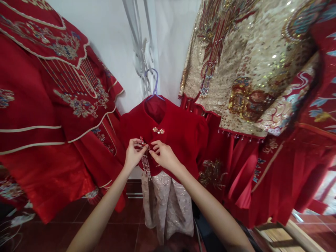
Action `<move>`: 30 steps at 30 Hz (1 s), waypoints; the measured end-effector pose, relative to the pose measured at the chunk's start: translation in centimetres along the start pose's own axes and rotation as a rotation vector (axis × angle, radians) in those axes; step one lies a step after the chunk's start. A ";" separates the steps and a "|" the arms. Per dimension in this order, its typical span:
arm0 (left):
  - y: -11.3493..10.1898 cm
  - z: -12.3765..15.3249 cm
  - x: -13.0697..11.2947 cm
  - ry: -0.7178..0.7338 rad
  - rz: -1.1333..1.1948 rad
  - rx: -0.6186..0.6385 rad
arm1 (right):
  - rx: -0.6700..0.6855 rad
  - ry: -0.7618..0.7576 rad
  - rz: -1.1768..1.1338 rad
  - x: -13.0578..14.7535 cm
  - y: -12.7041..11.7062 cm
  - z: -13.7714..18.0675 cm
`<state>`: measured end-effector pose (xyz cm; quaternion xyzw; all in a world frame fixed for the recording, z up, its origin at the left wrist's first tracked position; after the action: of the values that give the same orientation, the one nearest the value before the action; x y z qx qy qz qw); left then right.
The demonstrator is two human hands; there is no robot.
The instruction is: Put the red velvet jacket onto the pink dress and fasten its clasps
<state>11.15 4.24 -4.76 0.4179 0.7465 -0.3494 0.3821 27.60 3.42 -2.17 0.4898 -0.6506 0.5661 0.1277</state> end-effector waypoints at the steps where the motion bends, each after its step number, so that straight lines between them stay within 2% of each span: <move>1: 0.1 0.0 0.0 -0.009 0.027 -0.008 | -0.033 0.025 0.052 -0.6 0.3 -0.3; 5: 0.3 0.3 -0.4 -0.039 0.107 0.005 | -0.111 0.073 0.264 -1.5 1.1 -1.1; 8: 0.2 0.5 -0.8 -0.038 0.135 0.024 | -0.148 0.067 0.336 -1.6 1.4 -1.4; 13: -0.1 0.6 -0.8 -0.028 0.143 0.044 | -0.186 0.080 0.284 -2.2 1.6 -2.2; 20: -0.6 0.2 -0.2 -0.056 0.177 0.039 | -0.228 -0.009 0.138 -1.4 0.7 -2.4; 30: -0.8 -0.2 -0.5 -0.087 0.226 0.013 | -0.242 -0.024 0.130 -1.2 0.8 -3.2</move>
<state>10.58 3.94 -4.12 0.4862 0.6750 -0.3270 0.4485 26.33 6.71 -2.42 0.4343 -0.7460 0.4846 0.1413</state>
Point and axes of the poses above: each hand's wrist, its own z-axis away from the middle knuckle, its own y-axis out of the palm, x = y × z, the point moved 10 cm from there along -z, towards the middle knuckle, and after that the axes turned 7 degrees about z, right-handed, at the moved point
